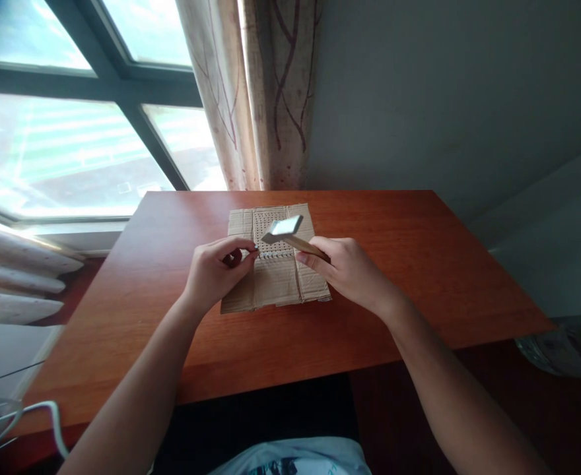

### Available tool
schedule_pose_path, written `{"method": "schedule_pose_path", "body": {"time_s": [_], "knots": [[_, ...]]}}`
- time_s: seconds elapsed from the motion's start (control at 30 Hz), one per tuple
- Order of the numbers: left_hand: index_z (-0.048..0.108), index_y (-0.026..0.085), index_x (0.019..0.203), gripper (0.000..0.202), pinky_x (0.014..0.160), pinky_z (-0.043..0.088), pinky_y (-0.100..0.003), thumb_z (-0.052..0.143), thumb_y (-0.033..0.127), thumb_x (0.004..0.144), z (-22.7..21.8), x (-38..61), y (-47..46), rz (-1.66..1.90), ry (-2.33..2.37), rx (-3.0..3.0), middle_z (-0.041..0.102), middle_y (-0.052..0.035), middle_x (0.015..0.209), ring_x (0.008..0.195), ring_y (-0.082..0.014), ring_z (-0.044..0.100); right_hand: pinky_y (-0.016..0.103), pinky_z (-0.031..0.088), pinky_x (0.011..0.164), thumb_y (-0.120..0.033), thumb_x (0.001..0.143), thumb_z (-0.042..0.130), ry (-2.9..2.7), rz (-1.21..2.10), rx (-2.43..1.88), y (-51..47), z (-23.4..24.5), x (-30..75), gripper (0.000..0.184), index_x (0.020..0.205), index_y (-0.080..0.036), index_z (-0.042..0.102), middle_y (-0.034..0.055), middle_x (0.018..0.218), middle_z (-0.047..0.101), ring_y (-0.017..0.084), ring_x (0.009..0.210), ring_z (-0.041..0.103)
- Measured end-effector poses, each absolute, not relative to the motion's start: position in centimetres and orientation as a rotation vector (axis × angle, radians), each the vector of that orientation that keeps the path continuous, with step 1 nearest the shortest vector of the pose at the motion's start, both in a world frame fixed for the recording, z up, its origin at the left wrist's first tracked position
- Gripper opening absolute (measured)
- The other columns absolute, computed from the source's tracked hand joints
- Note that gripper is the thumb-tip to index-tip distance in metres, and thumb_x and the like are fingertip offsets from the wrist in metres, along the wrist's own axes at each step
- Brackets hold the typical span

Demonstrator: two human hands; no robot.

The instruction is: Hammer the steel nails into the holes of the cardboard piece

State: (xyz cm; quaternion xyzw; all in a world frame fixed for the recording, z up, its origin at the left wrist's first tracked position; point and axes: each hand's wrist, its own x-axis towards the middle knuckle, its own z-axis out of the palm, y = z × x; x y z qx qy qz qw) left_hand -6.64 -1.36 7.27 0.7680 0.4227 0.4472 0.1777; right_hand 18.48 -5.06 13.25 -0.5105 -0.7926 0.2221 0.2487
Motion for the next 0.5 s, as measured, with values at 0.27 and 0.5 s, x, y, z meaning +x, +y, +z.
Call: {"method": "schedule_pose_path", "body": {"time_s": [0.27,0.5], "knots": [[0.069,0.018,0.080,0.007,0.054,0.042,-0.019,0.064,0.013,0.080,7.3,-6.6,-1.4,1.269,1.184,2.162,0.068,0.0019,0.071,0.054,-0.0069,0.051,0.028,0.022,0.052,-0.057,0.097,0.049,-2.224,0.381,-1.392,-4.8,17.5,16.5,0.048,0.065,-0.021,0.041,-0.0046,0.054,0.041,0.010,0.048,0.037],[0.071,0.019,0.081,0.007,0.054,0.043,-0.020,0.065,0.016,0.080,7.3,-6.7,-1.4,1.257,1.214,2.145,0.067,0.0020,0.068,0.054,-0.0082,0.053,0.028,0.023,0.052,-0.054,0.097,0.050,-2.276,0.443,-1.499,-4.7,16.5,16.1,0.045,0.067,-0.021,0.044,-0.0035,0.055,0.046,0.011,0.050,0.041]]}}
